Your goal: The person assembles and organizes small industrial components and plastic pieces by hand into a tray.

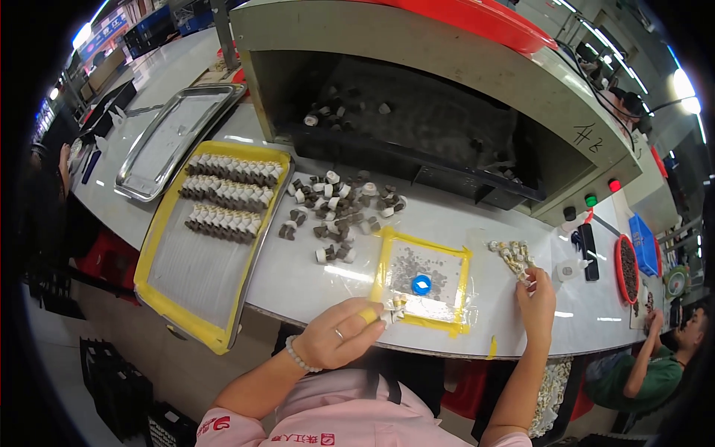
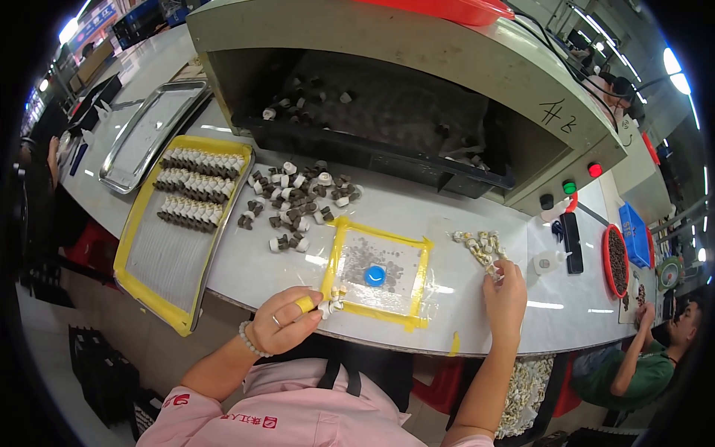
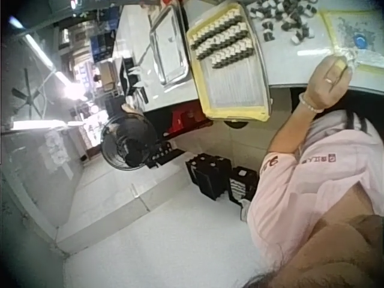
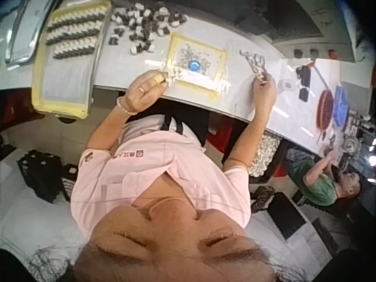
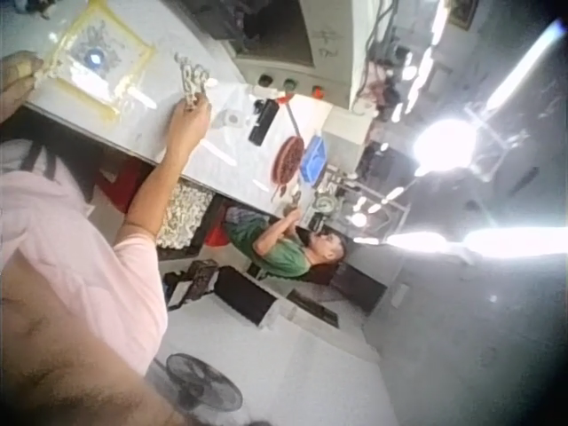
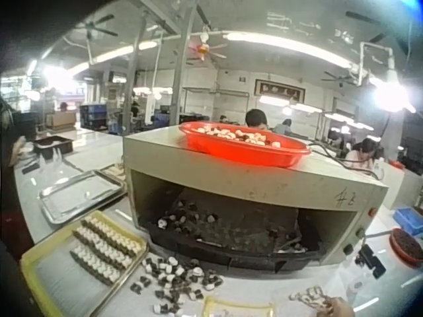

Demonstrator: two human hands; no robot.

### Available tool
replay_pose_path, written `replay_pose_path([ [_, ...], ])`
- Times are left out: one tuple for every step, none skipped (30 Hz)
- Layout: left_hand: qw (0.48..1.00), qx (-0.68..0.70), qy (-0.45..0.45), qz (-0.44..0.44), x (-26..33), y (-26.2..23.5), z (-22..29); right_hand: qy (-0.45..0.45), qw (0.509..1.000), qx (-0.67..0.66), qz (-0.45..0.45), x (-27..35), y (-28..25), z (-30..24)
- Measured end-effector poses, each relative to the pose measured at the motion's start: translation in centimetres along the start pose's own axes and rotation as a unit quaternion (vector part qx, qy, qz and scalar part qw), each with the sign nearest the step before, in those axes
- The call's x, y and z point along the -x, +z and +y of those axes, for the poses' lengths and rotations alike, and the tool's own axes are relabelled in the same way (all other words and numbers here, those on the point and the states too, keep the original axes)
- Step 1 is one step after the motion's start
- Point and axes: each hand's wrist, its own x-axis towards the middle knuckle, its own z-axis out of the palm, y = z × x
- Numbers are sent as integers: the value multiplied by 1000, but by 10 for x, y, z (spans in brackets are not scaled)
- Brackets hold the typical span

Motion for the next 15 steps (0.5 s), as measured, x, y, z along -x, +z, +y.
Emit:
replay_pose_path([
  [999, -6, 49, -15, -2, -2, -1, -57, 996, 59, 38, 7, 2, -8],
  [999, -7, 49, -16, -3, -3, 0, -153, 973, 113, 129, 13, 4, -16],
  [998, -13, 63, -14, -2, -1, 0, -152, 981, 51, 111, 20, 4, -32],
  [997, -17, 78, -11, -1, 0, 0, -150, 984, -10, 93, 28, 5, -51],
  [997, -13, 78, -10, 0, 1, 0, -156, 980, -109, 52, 39, 8, -68],
  [996, -14, 84, -16, 1, 2, 0, -167, 960, -223, -25, 52, 10, -85],
  [996, -14, 91, -22, 1, 3, 0, -159, 924, -317, -141, 62, 10, -100],
  [995, -9, 93, -21, 0, 5, 1, -166, 872, -399, -229, 68, 18, -103],
  [995, -1, 94, -29, -1, 6, 2, -121, 806, -490, -308, 74, 24, -108],
  [995, 6, 94, -37, -2, 7, 3, -121, 804, -488, -318, 77, 26, -113],
  [995, 7, 95, -37, -3, 7, 4, -122, 802, -486, -327, 80, 27, -118],
  [995, 19, 94, -27, -4, 7, 4, -121, 802, -485, -327, 81, 28, -119],
  [995, 31, 93, -18, -6, 7, 4, -139, 795, -505, -307, 82, 29, -120],
  [995, 30, 92, -19, -7, 8, 4, -157, 786, -525, -287, 82, 30, -120],
  [997, 31, 74, -10, -8, 10, 5, -156, 786, -525, -288, 82, 33, -120],
])
